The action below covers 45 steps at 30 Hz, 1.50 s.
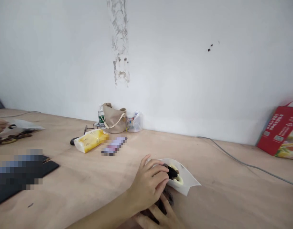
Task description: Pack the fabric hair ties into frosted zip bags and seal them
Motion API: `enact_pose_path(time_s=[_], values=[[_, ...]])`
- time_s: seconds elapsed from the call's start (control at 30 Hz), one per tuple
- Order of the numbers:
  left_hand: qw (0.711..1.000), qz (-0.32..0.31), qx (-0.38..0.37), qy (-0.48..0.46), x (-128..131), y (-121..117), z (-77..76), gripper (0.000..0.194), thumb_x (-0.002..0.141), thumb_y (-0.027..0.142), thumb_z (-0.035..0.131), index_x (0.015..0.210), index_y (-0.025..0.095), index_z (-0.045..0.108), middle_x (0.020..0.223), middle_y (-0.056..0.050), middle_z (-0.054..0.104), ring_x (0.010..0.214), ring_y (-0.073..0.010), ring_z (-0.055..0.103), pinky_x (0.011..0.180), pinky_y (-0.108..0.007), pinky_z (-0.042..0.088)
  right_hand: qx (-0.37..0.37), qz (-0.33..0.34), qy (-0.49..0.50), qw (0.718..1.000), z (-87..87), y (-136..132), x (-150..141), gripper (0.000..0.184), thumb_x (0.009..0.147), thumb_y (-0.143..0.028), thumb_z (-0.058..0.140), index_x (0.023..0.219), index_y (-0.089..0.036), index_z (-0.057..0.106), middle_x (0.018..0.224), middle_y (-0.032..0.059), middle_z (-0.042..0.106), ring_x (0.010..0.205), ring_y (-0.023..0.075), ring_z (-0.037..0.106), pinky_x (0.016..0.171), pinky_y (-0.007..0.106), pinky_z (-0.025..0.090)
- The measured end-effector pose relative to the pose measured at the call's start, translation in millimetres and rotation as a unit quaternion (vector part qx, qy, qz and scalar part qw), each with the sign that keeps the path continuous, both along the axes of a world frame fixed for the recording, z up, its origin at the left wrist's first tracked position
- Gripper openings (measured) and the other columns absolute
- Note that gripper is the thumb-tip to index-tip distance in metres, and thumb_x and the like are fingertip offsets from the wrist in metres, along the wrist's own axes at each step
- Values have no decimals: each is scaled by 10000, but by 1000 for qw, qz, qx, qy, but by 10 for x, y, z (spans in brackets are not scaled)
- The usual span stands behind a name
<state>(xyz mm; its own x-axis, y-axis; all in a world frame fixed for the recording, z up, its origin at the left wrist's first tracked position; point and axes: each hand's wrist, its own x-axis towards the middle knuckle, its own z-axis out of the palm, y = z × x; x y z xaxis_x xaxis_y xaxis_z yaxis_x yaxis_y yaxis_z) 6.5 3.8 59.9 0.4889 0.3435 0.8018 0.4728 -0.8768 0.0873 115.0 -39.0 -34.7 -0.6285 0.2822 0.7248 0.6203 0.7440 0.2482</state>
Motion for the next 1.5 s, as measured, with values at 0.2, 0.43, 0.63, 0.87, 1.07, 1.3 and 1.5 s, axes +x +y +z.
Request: enact_pose_path(time_s=[0.2,0.43,0.63,0.87,1.07,1.3,1.5], values=[[1000,3,12,7,13,13,-35,131,862,140,548,799,218,633,895,17,724,966,-169,613,1050,-422,277,-18,-37,-22,999,-78,236,-121,318,868,-536,514,1068,-342,667,995,1,732,969,304,606,866,523,469],[999,13,33,5,4,24,-32,152,871,146,539,775,222,630,888,24,726,950,-166,616,1034,-411,285,-106,-65,-87,988,69,244,41,459,837,-628,481,1164,-341,624,1064,49,708,1020,350,558,896,573,368],[999,15,28,-18,6,15,-21,170,893,150,511,798,222,633,863,29,728,929,-164,614,1022,-407,284,-106,-81,-111,985,253,190,394,523,820,-661,488,1221,-335,572,1088,28,695,954,316,592,735,429,456],[998,23,51,-15,25,12,-44,152,860,136,533,777,223,627,828,35,723,893,-155,623,1019,-396,293,28,-87,-153,984,196,111,995,455,874,-592,470,1159,-272,624,1097,-21,705,822,202,640,669,311,446],[997,52,55,-13,22,6,-34,146,842,113,532,788,219,617,792,28,722,845,-152,639,1016,-392,308,59,-100,-140,983,201,60,1140,411,868,-571,503,1167,-315,621,1055,-51,720,811,181,654,654,309,436],[997,42,63,-25,30,-26,-2,157,807,91,517,735,209,592,754,21,707,840,-164,642,1021,-412,305,49,-161,-85,982,267,-4,1104,437,873,-599,448,1064,-266,655,1041,-19,724,846,250,672,710,402,446],[998,31,47,-27,32,-34,-23,135,768,82,527,718,203,562,735,32,697,828,-165,641,1024,-422,287,-93,-203,31,974,269,-16,1184,372,960,-229,268,973,-230,640,959,24,732,840,194,682,773,366,475]])
